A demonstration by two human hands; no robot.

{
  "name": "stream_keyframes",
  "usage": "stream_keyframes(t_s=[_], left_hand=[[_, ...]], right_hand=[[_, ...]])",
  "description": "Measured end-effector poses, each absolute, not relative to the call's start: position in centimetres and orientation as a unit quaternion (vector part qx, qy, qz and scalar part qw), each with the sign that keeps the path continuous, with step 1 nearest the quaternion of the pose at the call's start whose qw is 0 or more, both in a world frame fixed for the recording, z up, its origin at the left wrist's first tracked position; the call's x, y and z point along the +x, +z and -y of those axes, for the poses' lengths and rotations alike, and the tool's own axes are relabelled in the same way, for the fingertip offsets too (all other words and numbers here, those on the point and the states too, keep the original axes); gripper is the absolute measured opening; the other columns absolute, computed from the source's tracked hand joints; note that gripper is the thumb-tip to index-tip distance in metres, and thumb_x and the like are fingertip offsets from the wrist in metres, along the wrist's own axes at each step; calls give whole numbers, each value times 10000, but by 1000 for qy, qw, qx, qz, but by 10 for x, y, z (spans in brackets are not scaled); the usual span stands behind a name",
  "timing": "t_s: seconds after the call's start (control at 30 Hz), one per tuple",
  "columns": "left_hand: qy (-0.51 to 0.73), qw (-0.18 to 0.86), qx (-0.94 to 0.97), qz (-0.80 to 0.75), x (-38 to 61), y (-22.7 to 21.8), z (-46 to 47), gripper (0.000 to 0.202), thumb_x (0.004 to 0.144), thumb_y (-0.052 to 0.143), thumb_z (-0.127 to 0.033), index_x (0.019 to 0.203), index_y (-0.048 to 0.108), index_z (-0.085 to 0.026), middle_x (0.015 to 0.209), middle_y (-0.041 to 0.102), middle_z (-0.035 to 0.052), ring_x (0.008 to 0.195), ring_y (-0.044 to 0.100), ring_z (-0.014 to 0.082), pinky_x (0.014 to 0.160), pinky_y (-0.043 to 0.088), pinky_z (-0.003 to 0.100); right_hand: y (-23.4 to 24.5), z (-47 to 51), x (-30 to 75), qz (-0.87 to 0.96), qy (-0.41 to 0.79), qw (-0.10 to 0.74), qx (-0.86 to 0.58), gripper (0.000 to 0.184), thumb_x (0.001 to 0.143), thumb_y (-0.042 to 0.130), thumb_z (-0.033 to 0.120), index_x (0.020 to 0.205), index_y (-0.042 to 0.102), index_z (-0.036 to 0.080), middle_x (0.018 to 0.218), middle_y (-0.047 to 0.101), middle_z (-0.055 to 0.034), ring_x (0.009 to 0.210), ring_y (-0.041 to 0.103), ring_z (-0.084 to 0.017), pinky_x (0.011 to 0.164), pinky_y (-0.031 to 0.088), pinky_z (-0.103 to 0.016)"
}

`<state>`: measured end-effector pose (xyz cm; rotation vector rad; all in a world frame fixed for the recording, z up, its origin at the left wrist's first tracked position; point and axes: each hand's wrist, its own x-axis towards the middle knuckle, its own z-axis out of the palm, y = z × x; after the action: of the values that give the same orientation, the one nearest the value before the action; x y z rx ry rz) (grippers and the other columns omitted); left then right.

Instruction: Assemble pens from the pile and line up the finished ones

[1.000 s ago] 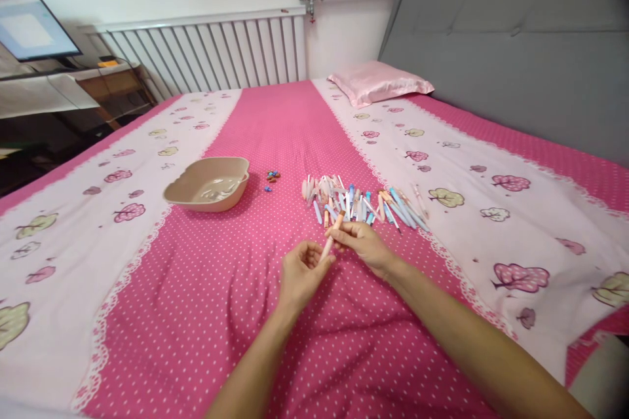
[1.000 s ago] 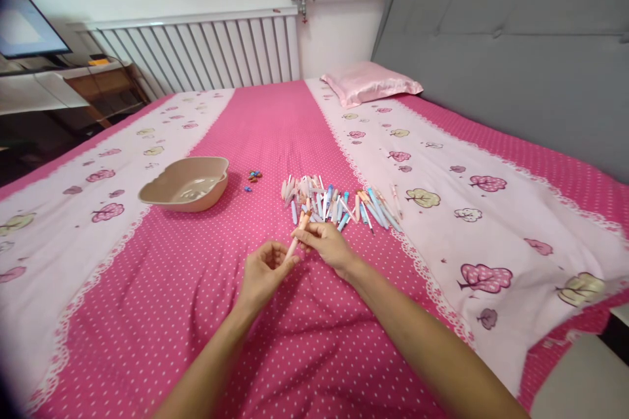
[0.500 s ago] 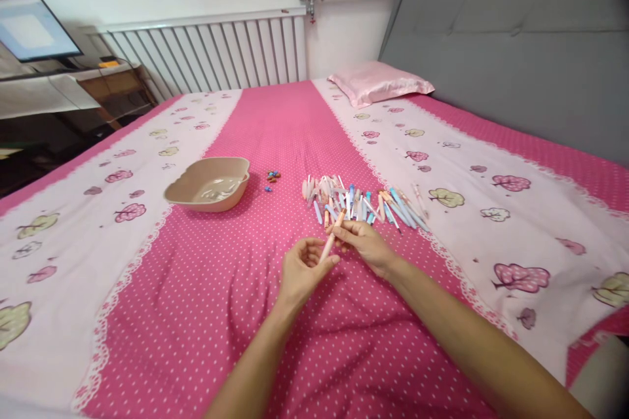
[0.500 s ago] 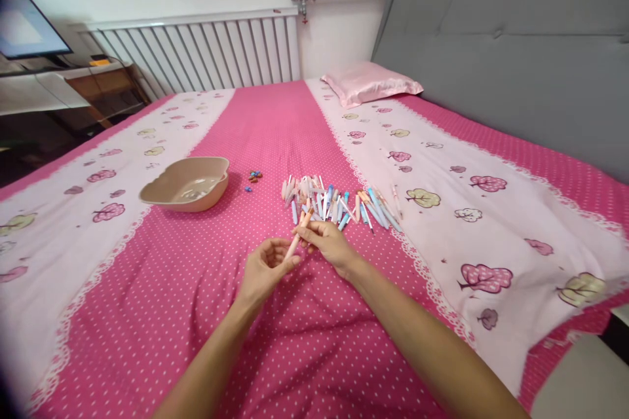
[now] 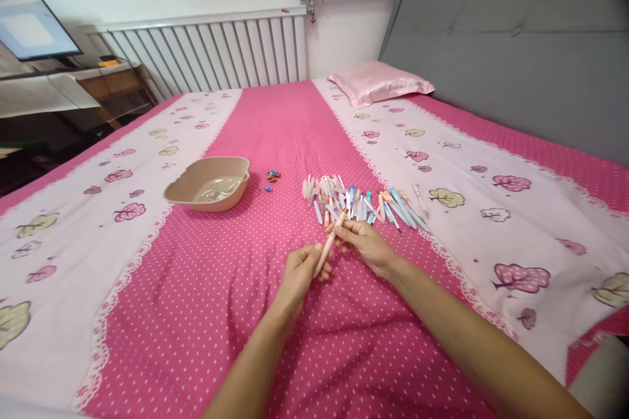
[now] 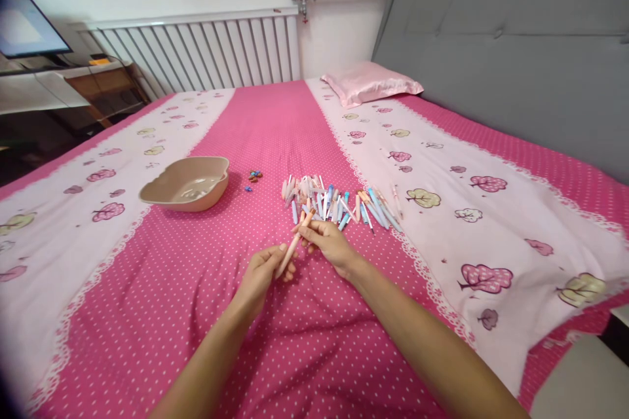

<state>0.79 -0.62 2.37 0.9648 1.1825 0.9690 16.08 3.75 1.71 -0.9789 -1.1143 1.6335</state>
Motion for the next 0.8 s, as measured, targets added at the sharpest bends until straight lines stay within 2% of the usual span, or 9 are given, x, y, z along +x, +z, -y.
stream_keyframes(t_s=[0.1,0.17,0.27,0.37,0.53,0.67,0.8], left_hand=[[439,577,451,-521,8,21,5,401,746,613,-501,795,664,-106,595,624,37,481,524,87,492,412,213],[449,553,473,-519,9,17,4,402,665,717,-445,893,658,-118,662,648,38,541,556,100,517,429,214],[455,537,477,-526,8,13,2,418,570,794,-390,852,651,-117,630,632,20,532,549,98,508,425,208],[453,547,468,-526,7,13,2,389,618,749,-442,789,646,-108,559,597,0,446,496,73,452,384,194],[412,605,461,-502,7,19,5,409,704,661,-494,798,650,-97,596,657,58,442,552,94,466,422,212],[404,616,463,-493,8,19,5,426,725,636,-509,804,644,-91,585,652,57,447,560,98,473,434,215],[408,612,465,-494,8,16,5,402,748,622,-494,811,637,-97,594,653,52,456,562,92,475,427,206]], right_hand=[[17,-37,160,446,659,456,-399,365,619,740,482,757,687,147,624,561,13,587,479,-86,537,361,-208],[18,-36,160,446,658,453,-403,371,613,741,488,748,685,147,615,558,15,577,472,-84,535,359,-209],[18,-36,159,450,656,450,-405,383,603,743,496,741,685,144,611,552,16,569,468,-83,532,360,-212],[17,-36,159,457,653,453,-400,373,621,736,484,766,686,143,620,559,13,574,476,-83,537,369,-211],[17,-41,165,424,649,493,-396,297,655,728,434,784,677,171,698,602,-1,621,518,-88,524,385,-188],[20,-44,170,347,673,516,-400,189,717,669,349,746,641,165,817,655,-51,718,594,-119,562,441,-196],[21,-44,170,309,701,496,-409,57,721,562,223,740,573,171,653,587,4,572,548,-91,516,428,-194]])
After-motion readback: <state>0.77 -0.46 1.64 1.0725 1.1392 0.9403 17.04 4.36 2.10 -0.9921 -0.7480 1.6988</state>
